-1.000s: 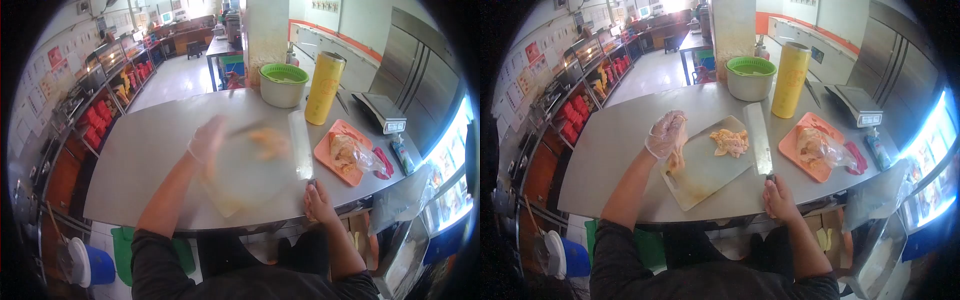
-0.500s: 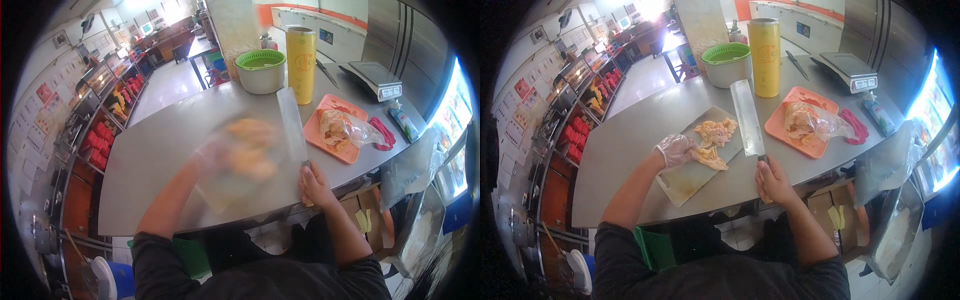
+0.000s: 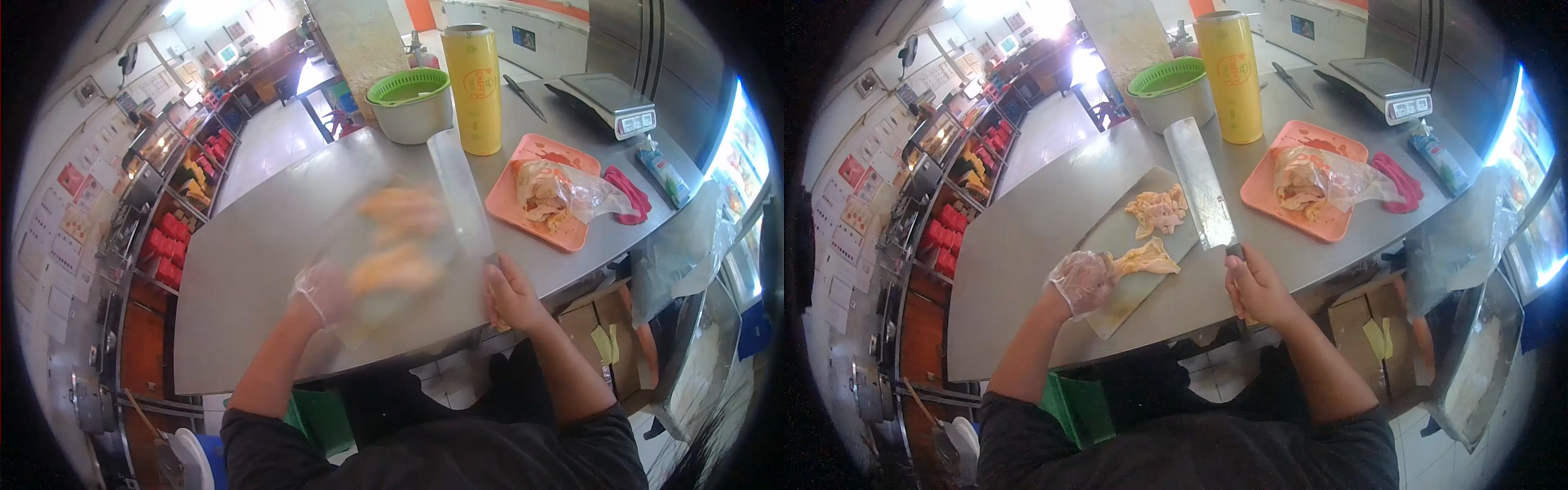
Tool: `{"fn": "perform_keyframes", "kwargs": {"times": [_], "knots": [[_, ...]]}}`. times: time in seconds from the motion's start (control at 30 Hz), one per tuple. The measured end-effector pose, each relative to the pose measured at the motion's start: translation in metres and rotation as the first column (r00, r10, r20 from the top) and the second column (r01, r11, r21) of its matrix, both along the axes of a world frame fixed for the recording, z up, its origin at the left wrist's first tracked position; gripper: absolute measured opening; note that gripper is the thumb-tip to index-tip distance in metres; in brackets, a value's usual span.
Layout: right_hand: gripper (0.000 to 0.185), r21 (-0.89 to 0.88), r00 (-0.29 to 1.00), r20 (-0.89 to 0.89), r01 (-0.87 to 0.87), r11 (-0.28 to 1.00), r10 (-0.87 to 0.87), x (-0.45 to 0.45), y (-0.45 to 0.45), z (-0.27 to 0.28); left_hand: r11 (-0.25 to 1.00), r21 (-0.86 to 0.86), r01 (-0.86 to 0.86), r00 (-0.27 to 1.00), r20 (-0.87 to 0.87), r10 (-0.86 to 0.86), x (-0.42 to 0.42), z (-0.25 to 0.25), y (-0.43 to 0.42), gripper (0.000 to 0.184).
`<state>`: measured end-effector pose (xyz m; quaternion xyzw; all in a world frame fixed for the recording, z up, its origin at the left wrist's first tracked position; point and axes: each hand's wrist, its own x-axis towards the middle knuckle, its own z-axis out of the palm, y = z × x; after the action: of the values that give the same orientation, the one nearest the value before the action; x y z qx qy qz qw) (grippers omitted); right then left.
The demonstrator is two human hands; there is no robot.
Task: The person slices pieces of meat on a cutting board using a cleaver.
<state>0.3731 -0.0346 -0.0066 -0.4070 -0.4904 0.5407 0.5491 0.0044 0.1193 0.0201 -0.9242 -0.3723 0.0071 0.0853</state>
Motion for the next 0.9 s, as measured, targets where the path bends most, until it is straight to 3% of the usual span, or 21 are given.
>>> {"fn": "perform_keyframes", "kwargs": {"times": [0.07,0.17,0.33,0.4,0.5,0.6,0.67,0.7,0.8,0.9], "knots": [[0.03,-0.003,1.0,0.002,0.002,1.0,-0.002,-0.001,0.0,0.001,0.99,-0.122,-0.066,0.991,-0.127,0.051,0.03,0.056,-0.031,0.022],[0.029,-0.019,1.0,0.008,-0.004,1.0,0.004,-0.002,0.001,-0.001,0.988,-0.108,-0.113,0.975,-0.204,0.089,0.039,0.058,-0.024,0.024],[0.029,-0.038,1.0,0.019,0.026,0.999,-0.025,-0.003,-0.002,0.0,1.0,0.017,0.009,0.999,0.045,-0.01,0.029,-0.021,0.034,0.03],[0.029,-0.024,0.999,0.008,0.038,0.999,-0.038,-0.003,-0.004,0.004,0.997,0.058,0.052,0.992,0.111,-0.058,0.038,-0.018,0.038,0.031],[0.029,-0.006,1.0,-0.001,0.027,1.0,-0.027,0.0,-0.004,0.002,0.988,-0.143,-0.061,0.997,-0.048,0.054,0.042,-0.012,0.039,0.034],[0.029,-0.044,0.999,0.012,0.044,0.998,-0.044,0.0,-0.004,0.001,0.987,-0.145,-0.07,0.996,0.051,0.078,0.023,-0.028,0.046,0.032],[0.028,-0.032,1.0,0.0,0.029,0.999,-0.029,0.001,-0.002,0.001,0.984,-0.177,0.016,0.865,0.496,0.075,0.0,-0.045,0.055,0.02],[0.027,-0.024,1.0,-0.006,0.011,1.0,-0.011,0.002,-0.002,0.001,0.984,-0.179,0.013,0.869,0.488,0.078,-0.018,-0.059,0.066,0.02],[0.025,-0.047,0.999,-0.035,-0.009,0.999,0.008,0.002,0.0,0.002,0.912,-0.398,0.099,0.669,0.705,0.235,-0.063,-0.075,0.081,0.009],[0.024,-0.027,0.999,-0.035,-0.026,0.999,0.025,0.003,0.002,-0.001,0.878,-0.469,0.095,0.417,0.82,0.392,-0.081,-0.067,0.077,0.051]]}}
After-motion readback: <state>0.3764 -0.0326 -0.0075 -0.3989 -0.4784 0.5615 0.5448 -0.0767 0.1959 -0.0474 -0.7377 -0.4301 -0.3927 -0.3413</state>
